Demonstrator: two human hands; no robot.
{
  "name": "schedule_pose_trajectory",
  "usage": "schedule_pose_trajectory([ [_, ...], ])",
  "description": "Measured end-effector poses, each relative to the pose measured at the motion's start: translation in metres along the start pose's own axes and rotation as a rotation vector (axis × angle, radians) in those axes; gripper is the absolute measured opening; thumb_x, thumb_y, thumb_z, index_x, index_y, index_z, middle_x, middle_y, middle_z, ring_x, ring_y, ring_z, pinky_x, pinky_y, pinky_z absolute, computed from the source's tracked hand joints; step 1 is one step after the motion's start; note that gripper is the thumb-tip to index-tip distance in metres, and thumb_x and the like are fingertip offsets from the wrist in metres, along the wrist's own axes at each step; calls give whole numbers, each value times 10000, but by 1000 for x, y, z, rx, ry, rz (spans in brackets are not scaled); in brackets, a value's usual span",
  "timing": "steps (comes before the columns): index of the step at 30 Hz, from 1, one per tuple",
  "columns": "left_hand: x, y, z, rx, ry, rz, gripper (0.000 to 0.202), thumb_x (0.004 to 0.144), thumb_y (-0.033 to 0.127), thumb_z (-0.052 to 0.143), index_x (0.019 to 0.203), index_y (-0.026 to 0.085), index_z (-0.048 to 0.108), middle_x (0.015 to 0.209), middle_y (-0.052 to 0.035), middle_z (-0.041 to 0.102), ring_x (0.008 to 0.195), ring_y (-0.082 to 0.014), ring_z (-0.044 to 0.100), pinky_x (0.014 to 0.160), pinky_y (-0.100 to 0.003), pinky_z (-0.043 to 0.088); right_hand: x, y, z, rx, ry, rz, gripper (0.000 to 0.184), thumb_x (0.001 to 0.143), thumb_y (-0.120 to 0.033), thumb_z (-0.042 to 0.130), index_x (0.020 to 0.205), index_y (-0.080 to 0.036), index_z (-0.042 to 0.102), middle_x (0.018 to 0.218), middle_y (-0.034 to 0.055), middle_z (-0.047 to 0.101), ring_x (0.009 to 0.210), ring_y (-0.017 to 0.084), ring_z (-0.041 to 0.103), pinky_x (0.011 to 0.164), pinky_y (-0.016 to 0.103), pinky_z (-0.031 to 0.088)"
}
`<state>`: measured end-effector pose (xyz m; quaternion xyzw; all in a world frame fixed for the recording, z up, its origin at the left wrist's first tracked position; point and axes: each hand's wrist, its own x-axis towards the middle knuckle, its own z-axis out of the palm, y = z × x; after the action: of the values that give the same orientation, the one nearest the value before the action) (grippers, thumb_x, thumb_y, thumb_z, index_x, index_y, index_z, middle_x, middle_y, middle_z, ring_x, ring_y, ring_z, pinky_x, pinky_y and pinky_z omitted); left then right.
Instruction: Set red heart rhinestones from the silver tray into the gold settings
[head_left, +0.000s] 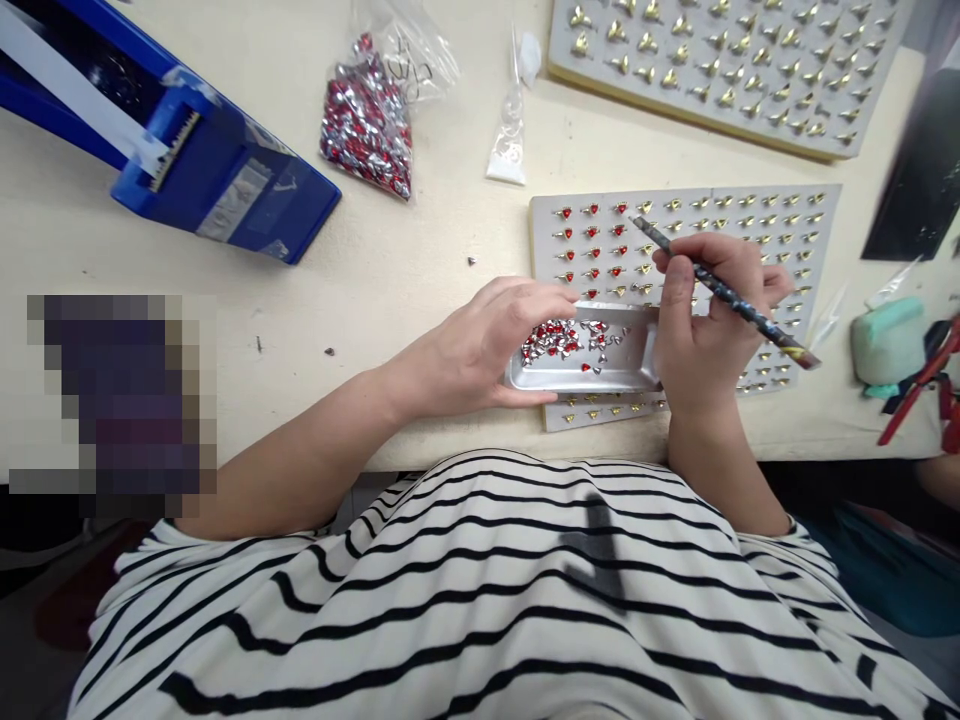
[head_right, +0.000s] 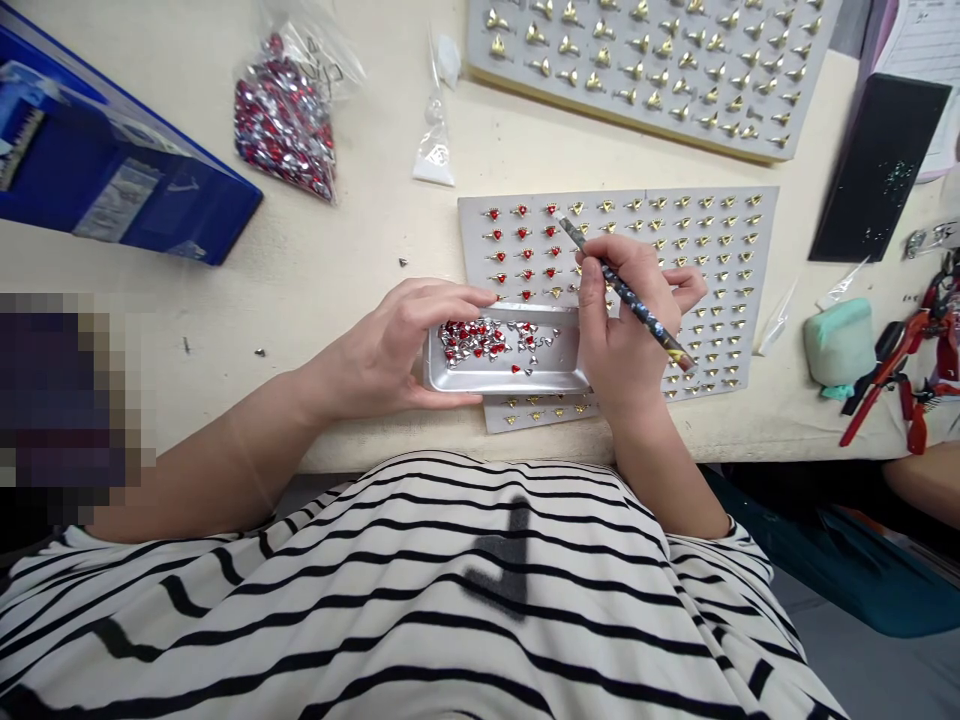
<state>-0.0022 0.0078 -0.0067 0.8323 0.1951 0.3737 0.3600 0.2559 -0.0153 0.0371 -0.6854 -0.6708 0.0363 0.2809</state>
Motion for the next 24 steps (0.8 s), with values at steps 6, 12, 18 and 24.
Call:
schedule_pose_trajectory([
  [6, 0, 0, 0, -3, 3, -2, 759, 933, 387, 821, 1537, 220, 392, 1511, -145, 630, 1461, -252, 605, 1183, -525, 540, -1, -1, 0, -4, -12, 24, 187, 1050, -396, 477, 1106, -362, 653, 1056, -10, 798, 981, 210, 678, 1015, 531, 364],
  [12, 1, 0, 0, 7, 1, 0, 752, 938, 412, 814, 1532, 214, 396, 1506, -140, 630, 1454, -255, 612, 1192, -515, 544, -1, 2, 1, -2, -12, 11, 221, 1057, -415, 468, 1110, -338, 668, 1076, -10, 794, 994, 205, 683, 1034, 527, 364],
  [18, 1, -1, 0, 26, 11, 30, 777, 916, 405, 834, 1520, 172, 405, 1484, -164, 638, 1442, -256, 616, 1203, -489, 547, -2, -1, -1, 43, 30, 13, 229, 1058, -432, 480, 1118, -325, 674, 1015, -19, 769, 997, 206, 672, 1072, 519, 343],
  [24, 2, 0, -2, 24, -1, 18, 770, 930, 404, 815, 1536, 202, 386, 1491, -159, 636, 1444, -259, 616, 1191, -506, 552, 0, -2, 0, 40, -3, 2, 209, 1036, -393, 494, 1088, -335, 688, 1023, 3, 750, 985, 202, 667, 1058, 535, 358],
])
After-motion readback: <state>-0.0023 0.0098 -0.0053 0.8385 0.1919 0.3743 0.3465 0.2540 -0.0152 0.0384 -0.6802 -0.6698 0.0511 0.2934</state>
